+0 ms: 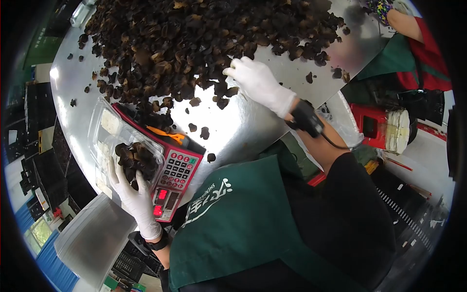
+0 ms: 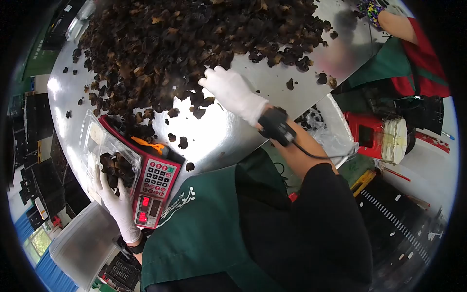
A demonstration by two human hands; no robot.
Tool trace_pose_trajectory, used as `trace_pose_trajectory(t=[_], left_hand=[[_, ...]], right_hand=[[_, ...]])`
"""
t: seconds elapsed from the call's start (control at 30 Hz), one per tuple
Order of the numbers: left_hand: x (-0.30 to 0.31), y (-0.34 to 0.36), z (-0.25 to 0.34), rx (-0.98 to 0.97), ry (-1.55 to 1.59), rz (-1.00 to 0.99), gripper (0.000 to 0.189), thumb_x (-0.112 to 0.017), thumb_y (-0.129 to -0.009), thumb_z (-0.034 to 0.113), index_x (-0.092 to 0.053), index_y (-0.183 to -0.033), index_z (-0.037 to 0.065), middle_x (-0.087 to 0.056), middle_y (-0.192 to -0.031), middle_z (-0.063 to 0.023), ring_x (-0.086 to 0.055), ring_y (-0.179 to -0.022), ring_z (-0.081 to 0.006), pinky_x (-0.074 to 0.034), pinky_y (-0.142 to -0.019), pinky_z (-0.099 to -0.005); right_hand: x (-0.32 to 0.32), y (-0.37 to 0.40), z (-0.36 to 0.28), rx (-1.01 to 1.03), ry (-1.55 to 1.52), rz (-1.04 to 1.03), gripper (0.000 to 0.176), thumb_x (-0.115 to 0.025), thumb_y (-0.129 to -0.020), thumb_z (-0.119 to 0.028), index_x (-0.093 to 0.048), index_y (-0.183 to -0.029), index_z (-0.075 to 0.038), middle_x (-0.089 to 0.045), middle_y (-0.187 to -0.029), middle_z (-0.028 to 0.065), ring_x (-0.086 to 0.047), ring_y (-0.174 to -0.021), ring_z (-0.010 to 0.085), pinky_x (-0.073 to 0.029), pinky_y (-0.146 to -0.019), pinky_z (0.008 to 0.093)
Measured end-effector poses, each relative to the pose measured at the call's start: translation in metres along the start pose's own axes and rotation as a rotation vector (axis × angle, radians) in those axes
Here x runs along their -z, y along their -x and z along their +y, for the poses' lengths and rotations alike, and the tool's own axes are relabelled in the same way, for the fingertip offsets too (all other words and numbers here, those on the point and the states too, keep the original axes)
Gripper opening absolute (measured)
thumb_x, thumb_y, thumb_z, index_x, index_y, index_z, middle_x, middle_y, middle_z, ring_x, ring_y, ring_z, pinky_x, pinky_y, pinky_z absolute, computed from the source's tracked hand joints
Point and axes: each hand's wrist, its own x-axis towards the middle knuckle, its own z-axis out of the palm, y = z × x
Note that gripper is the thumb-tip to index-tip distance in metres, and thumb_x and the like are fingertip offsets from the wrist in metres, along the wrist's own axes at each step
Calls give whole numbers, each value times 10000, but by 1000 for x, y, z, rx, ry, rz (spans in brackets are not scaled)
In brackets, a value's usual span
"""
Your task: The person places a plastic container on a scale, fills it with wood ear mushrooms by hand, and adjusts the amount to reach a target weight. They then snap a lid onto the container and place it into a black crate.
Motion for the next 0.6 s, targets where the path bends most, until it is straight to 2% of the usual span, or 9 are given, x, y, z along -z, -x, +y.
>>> trace_pose_trajectory(t=[0.07, 0.1, 0.23, 0.3, 0.37, 0.43, 0.53, 0.57, 0.6], left_hand=[[1, 2, 0, 5, 17, -8, 583, -641, -867, 15, -465, -1422, 47, -390, -1536, -157, -373, -1417, -351, -339, -1149, -424], [1, 2, -1, 11, 29, -8, 583, -640, -866, 12, -465, -1421, 44, -390, -1534, -158, -373, -1417, -351, -336, -1150, -425], [-2, 3, -7, 6, 1, 6, 578, -644, -865, 24, -471, -1417, 45, -396, -1534, -147, -378, -1414, -353, -359, -1136, -425], [-1, 2, -1, 22, -5, 5, 577, -646, -864, 26, -472, -1414, 41, -396, -1534, -148, -378, -1412, -355, -355, -1139, -424], [-1, 2, 1, 22, -11, 7, 576, -647, -864, 29, -473, -1413, 38, -396, -1533, -150, -379, -1410, -357, -350, -1142, -424], [-1, 3, -2, 8, -19, 14, 573, -648, -865, 35, -473, -1411, 36, -395, -1534, -153, -380, -1409, -358, -346, -1145, -425], [-2, 3, -4, 2, -24, 15, 574, -646, -868, 40, -471, -1415, 42, -394, -1535, -153, -378, -1411, -357, -344, -1146, -425], [-3, 3, -5, 2, -24, 13, 575, -646, -869, 40, -471, -1416, 42, -393, -1535, -153, -377, -1412, -356, -343, -1147, -426], [-3, 3, -5, 2, -25, 11, 576, -645, -869, 40, -470, -1417, 43, -392, -1535, -153, -375, -1413, -356, -342, -1147, -427]], right_hand=[[-11, -10, 1, -47, 58, -80, 295, -654, -803, -83, -689, -1092, -132, -622, -962, 48, -617, -935, 266, -546, -793, 377], [-6, -8, 4, -85, -161, 14, 269, -643, -794, -76, -699, -1053, -123, -640, -999, 83, -626, -914, 277, -542, -790, 387], [77, 15, 18, -428, -630, -14, 232, -636, -801, -18, -730, -1005, -80, -692, -947, 13, -569, -708, 111, -473, -668, 253], [118, 49, 41, -526, -658, -13, 252, -667, -799, -20, -732, -1035, -83, -669, -902, -24, -497, -726, 39, -426, -660, 197], [148, 92, 77, -583, -540, -57, 294, -671, -784, -16, -728, -1062, -90, -690, -992, 37, -598, -745, 109, -487, -698, 234], [165, 130, 93, -624, -52, -188, 422, -683, -795, -33, -655, -1213, -81, -629, -1236, 103, -635, -953, 190, -506, -868, 297], [156, 126, 63, -700, 523, -196, 581, -731, -771, -69, -583, -1330, -126, -516, -1401, 156, -580, -1182, 301, -480, -1011, 380], [142, 119, 61, -535, 277, -115, 662, -753, -745, -148, -548, -1374, -179, -495, -1427, 159, -502, -1288, 339, -473, -1035, 399], [124, 102, 43, -391, 96, -23, 675, -765, -749, -183, -545, -1387, -195, -491, -1437, 172, -501, -1282, 364, -440, -1075, 399]])
